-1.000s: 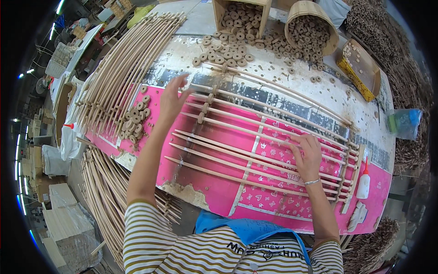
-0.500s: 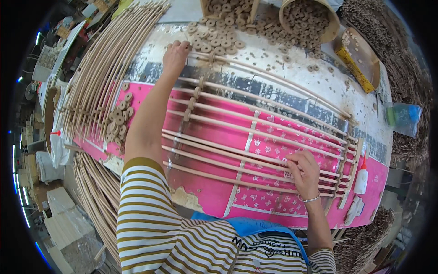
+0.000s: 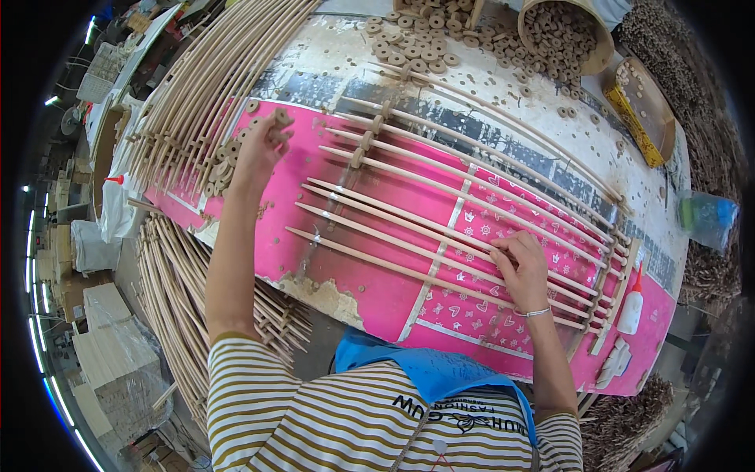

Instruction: Assembling a wooden structure by arranging dowels and sliding small wooden rings onto them.

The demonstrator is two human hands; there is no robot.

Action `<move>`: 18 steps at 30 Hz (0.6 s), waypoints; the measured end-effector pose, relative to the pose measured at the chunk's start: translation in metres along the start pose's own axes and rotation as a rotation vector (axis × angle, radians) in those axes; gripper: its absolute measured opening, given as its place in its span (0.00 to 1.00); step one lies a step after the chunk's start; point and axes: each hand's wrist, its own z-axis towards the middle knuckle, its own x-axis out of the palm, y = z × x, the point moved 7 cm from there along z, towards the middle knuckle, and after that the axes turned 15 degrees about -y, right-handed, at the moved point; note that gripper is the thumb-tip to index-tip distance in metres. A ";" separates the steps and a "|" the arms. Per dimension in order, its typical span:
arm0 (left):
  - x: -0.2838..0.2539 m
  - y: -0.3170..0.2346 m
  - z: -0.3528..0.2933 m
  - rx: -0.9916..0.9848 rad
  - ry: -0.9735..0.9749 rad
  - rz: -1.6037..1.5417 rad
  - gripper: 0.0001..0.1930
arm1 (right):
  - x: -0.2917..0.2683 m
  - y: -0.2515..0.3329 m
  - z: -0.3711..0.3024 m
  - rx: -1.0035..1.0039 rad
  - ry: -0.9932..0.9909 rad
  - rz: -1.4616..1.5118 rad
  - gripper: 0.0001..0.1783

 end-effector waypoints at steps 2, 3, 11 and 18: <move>-0.005 0.006 -0.030 -0.065 -0.073 -0.008 0.14 | 0.002 -0.006 0.000 0.004 0.030 -0.013 0.08; -0.005 0.005 -0.045 -0.064 -0.105 0.001 0.15 | 0.005 -0.008 0.000 0.011 0.063 -0.020 0.08; -0.017 0.016 -0.084 0.014 0.015 0.063 0.16 | -0.003 -0.005 -0.001 0.163 -0.052 0.144 0.05; 0.005 0.017 -0.105 -0.008 0.125 0.039 0.17 | -0.006 -0.005 0.002 0.161 -0.069 0.159 0.04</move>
